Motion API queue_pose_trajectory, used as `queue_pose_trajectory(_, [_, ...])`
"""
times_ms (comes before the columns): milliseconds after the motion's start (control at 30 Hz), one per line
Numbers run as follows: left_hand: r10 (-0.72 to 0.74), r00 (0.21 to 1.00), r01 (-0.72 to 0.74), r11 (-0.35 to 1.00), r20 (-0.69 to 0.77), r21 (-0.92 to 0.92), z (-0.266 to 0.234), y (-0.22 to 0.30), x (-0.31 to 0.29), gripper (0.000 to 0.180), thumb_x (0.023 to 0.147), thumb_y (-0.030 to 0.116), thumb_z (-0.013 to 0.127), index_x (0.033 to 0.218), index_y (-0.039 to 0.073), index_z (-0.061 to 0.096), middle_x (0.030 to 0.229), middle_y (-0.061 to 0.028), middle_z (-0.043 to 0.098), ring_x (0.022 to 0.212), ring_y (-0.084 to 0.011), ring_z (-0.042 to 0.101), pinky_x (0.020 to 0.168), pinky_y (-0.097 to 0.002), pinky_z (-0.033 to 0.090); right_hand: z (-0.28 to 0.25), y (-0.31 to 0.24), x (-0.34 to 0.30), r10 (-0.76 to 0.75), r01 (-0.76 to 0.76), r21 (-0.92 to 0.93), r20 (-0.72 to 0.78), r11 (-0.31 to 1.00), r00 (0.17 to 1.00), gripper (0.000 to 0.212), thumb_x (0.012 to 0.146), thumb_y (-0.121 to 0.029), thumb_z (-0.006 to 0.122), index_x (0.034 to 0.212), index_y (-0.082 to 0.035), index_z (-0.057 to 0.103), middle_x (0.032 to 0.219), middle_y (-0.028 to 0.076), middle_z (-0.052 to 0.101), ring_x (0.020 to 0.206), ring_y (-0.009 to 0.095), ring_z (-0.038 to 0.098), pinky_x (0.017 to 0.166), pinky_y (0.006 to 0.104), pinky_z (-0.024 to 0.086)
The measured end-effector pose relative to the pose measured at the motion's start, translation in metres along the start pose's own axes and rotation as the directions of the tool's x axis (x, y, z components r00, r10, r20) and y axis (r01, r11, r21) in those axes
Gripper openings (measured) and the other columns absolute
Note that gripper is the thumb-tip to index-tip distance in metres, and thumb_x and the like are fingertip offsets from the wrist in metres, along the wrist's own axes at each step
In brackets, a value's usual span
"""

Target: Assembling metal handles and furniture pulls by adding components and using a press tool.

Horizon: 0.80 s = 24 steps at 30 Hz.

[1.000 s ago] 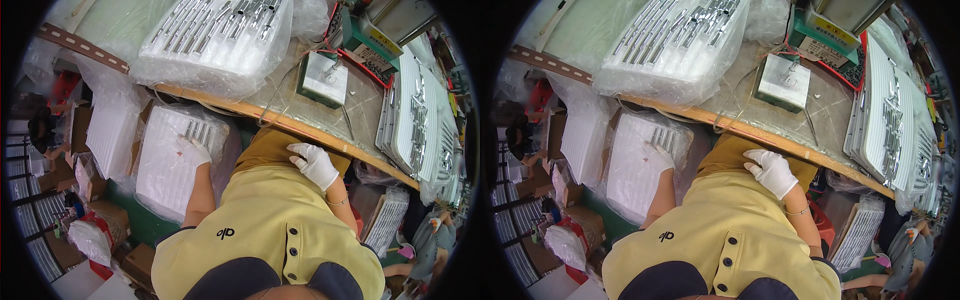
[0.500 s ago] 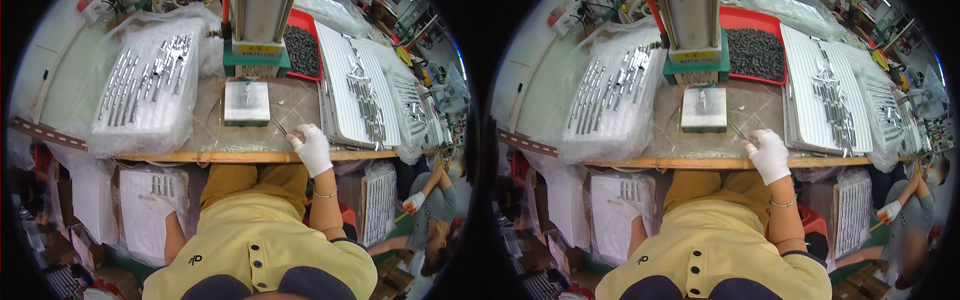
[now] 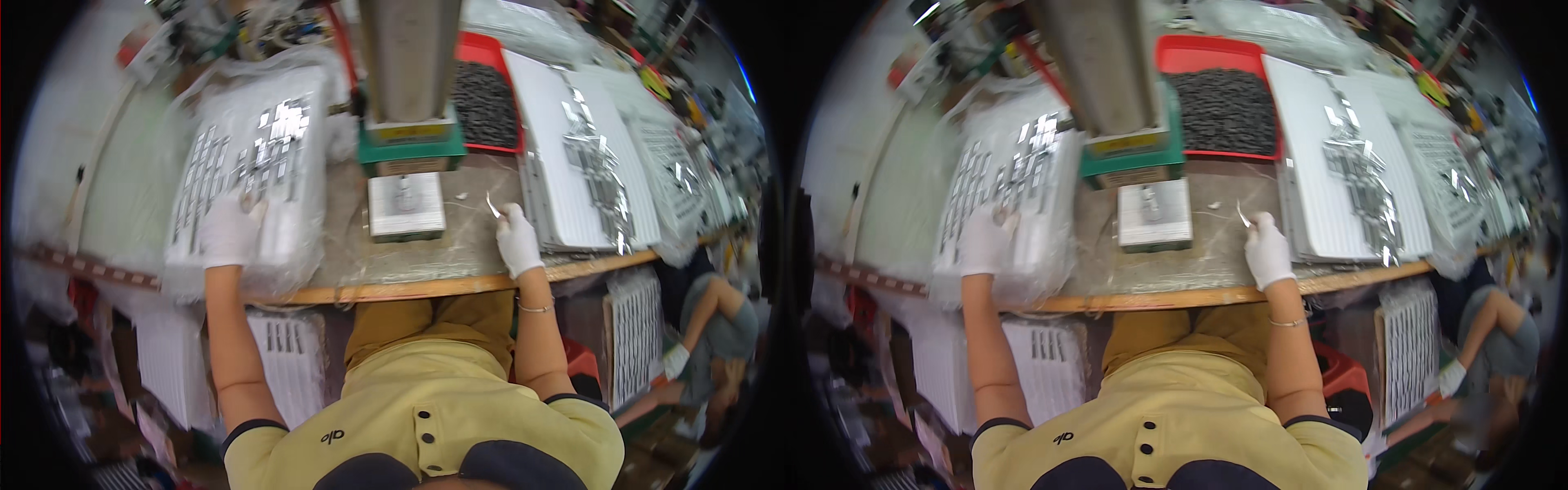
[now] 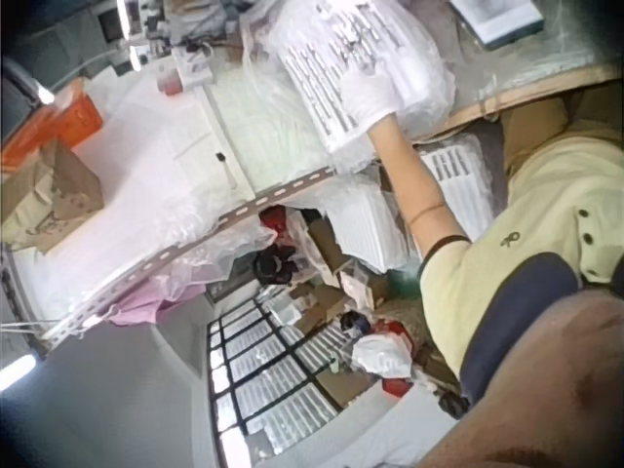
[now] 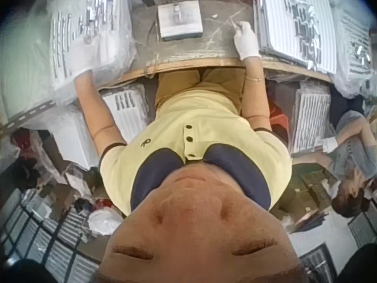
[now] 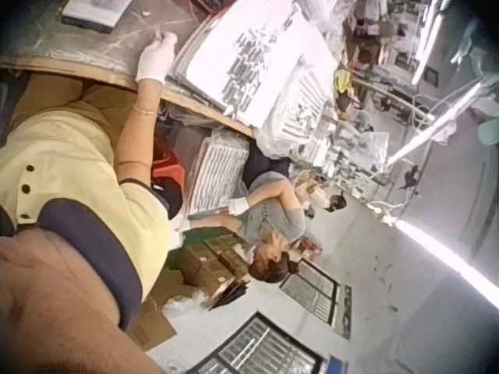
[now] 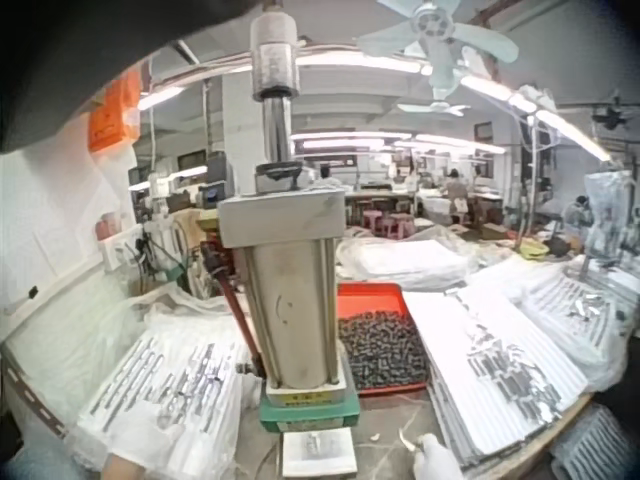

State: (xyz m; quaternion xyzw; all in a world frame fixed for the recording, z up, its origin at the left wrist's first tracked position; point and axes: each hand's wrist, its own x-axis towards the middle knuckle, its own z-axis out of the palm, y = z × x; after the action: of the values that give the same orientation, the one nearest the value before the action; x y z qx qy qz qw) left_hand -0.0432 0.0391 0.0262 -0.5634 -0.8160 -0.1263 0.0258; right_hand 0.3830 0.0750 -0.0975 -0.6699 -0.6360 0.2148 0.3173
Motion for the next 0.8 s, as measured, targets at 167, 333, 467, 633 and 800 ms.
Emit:
queue_pose_trajectory(167, [0.019, 0.996, -0.014, 0.998, 0.082, -0.059, 0.007, -0.002, 0.01, 0.028, 0.077, 0.023, 0.071, 0.093, 0.0, 0.066, 0.085, -0.0154, 0.064, 0.076, -0.0271, 0.062, 0.072, -0.0346, 0.048, 0.002, -0.027, 0.031, -0.043, 0.046, 0.079, -0.031, 0.996, 0.999, 0.027, 0.093, -0.022, 0.05, 0.116, -0.008, 0.053, 0.108, 0.023, 0.061, 0.102, 0.042, 0.057, 0.088, 0.0451, 0.044])
queue_pose_trajectory(333, [0.027, 0.996, -0.062, 0.897, -0.086, -0.437, 0.039, -0.035, 0.004, 0.024, 0.08, 0.012, 0.068, 0.099, -0.001, 0.062, 0.088, -0.0099, 0.063, 0.075, -0.0186, 0.06, 0.072, -0.0304, 0.047, 0.018, -0.041, 0.091, 0.006, -0.003, -0.158, 0.019, 0.987, 1.0, 0.025, 0.093, -0.024, 0.049, 0.112, -0.012, 0.058, 0.11, 0.02, 0.062, 0.103, 0.038, 0.058, 0.088, 0.0446, 0.046])
queue_pose_trajectory(467, [-0.062, 0.994, -0.044, 0.502, -0.087, -0.864, 0.018, 0.009, -0.054, 0.022, 0.083, 0.008, 0.065, 0.103, 0.002, 0.058, 0.088, -0.0025, 0.058, 0.08, -0.0104, 0.055, 0.072, -0.0256, 0.045, 0.028, -0.05, 0.114, 0.018, -0.018, -0.111, -0.002, 0.994, 1.0, 0.026, 0.092, -0.026, 0.051, 0.115, -0.014, 0.058, 0.109, 0.018, 0.063, 0.102, 0.037, 0.06, 0.088, 0.0443, 0.047])
queue_pose_trajectory(633, [0.344, 0.932, 0.015, 0.279, 0.114, -0.96, 0.018, 0.078, -0.101, 0.024, 0.081, -0.007, 0.058, 0.103, 0.002, 0.057, 0.096, -0.0053, 0.062, 0.082, -0.0119, 0.059, 0.074, -0.0244, 0.048, 0.025, -0.054, 0.137, 0.057, -0.044, -0.205, 0.055, 0.978, 0.997, 0.023, 0.09, -0.028, 0.057, 0.105, -0.014, 0.065, 0.102, 0.015, 0.066, 0.096, 0.035, 0.063, 0.081, 0.045, 0.05])
queue_pose_trajectory(800, [0.372, 0.875, 0.25, 0.201, 0.31, -0.947, 0.062, 0.11, -0.103, 0.022, 0.083, -0.008, 0.057, 0.104, 0.0, 0.057, 0.097, -0.0093, 0.064, 0.079, -0.0111, 0.061, 0.072, -0.0236, 0.049, 0.025, -0.049, 0.163, 0.083, -0.052, -0.265, 0.109, 0.963, 0.991, 0.022, 0.087, -0.03, 0.06, 0.103, -0.019, 0.071, 0.102, 0.011, 0.068, 0.095, 0.031, 0.065, 0.081, 0.0411, 0.052])
